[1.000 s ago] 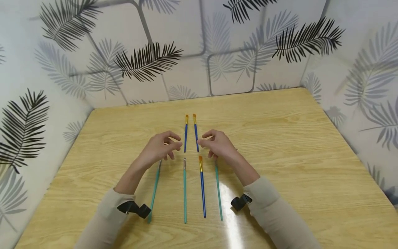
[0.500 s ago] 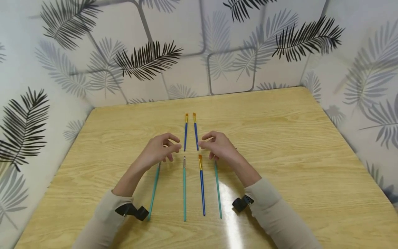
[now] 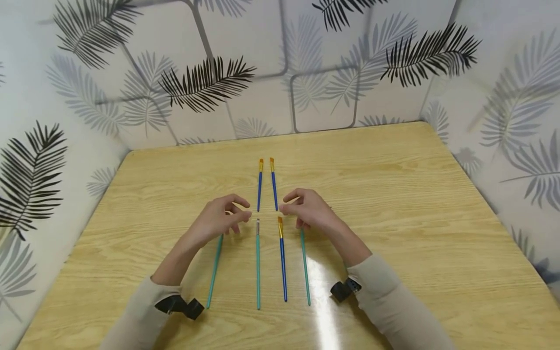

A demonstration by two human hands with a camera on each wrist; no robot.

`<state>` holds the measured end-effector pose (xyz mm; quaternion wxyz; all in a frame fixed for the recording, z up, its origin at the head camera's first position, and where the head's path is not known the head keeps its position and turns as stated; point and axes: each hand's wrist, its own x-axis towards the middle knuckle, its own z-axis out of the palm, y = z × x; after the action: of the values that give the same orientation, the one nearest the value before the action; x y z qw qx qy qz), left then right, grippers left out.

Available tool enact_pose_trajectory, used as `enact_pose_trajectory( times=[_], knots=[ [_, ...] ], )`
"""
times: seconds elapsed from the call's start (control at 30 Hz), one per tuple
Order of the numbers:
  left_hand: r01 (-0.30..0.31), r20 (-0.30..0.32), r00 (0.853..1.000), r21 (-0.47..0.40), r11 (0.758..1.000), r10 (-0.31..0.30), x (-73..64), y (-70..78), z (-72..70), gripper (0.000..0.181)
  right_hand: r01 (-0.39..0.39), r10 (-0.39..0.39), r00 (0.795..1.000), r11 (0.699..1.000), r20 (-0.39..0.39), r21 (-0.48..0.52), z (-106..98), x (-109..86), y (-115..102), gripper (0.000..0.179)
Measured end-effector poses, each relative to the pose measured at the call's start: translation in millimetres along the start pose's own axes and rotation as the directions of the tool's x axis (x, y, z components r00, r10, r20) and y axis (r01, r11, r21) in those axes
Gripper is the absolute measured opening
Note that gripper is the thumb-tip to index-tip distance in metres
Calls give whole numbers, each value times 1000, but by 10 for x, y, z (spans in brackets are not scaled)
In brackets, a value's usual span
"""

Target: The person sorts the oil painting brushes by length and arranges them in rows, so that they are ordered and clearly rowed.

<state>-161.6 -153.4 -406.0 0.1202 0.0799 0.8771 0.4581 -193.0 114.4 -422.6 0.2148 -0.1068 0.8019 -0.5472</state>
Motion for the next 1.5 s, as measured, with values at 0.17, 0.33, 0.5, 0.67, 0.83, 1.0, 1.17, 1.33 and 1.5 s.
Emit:
enact_pose_trajectory(
  times=[0.17, 0.33, 0.5, 0.67, 0.83, 1.0, 1.17, 1.33, 1.5],
  knots=[
    [-6, -4, 1000, -6, 1000, 6, -68, -2, -37, 38, -3, 3, 1000, 1000, 6, 1, -12, -52, 10, 49],
    [7, 1, 1000, -13, 1000, -7, -93, -24, -31, 37, -12, 12, 1000, 1000, 11, 12, -24, -85, 42, 50],
    [4, 15, 1000, -7, 1000, -4, -94, -28, 22, 36, -20, 20, 1000, 999, 11, 33, -21, -117, 67, 48],
    [11, 34, 999, 3, 1000, -11, -112, -35, 66, 35, -22, 22, 1000, 1000, 11, 16, 7, -166, 85, 41],
    [39, 34, 999, -12, 999, -39, -136, -43, 104, 31, -20, 20, 999, 1000, 35, 4, 57, -232, 90, 38],
    [88, 64, 994, 11, 996, -88, -157, -28, 160, 26, -11, 12, 999, 1000, 31, -17, 83, -271, 84, 36],
    [108, 84, 990, 29, 994, -110, -173, -16, 210, 23, -17, 18, 999, 1000, 30, -20, 116, -302, 105, 37],
    [118, 100, 987, 47, 992, -122, -180, -24, 255, 23, -10, 11, 998, 1000, 69, -7, 175, -330, 138, 39],
    [115, 109, 986, 73, 991, -123, -180, -42, 299, 23, 0, 1, 997, 1000, 71, -12, 198, -348, 143, 37]
  ],
)
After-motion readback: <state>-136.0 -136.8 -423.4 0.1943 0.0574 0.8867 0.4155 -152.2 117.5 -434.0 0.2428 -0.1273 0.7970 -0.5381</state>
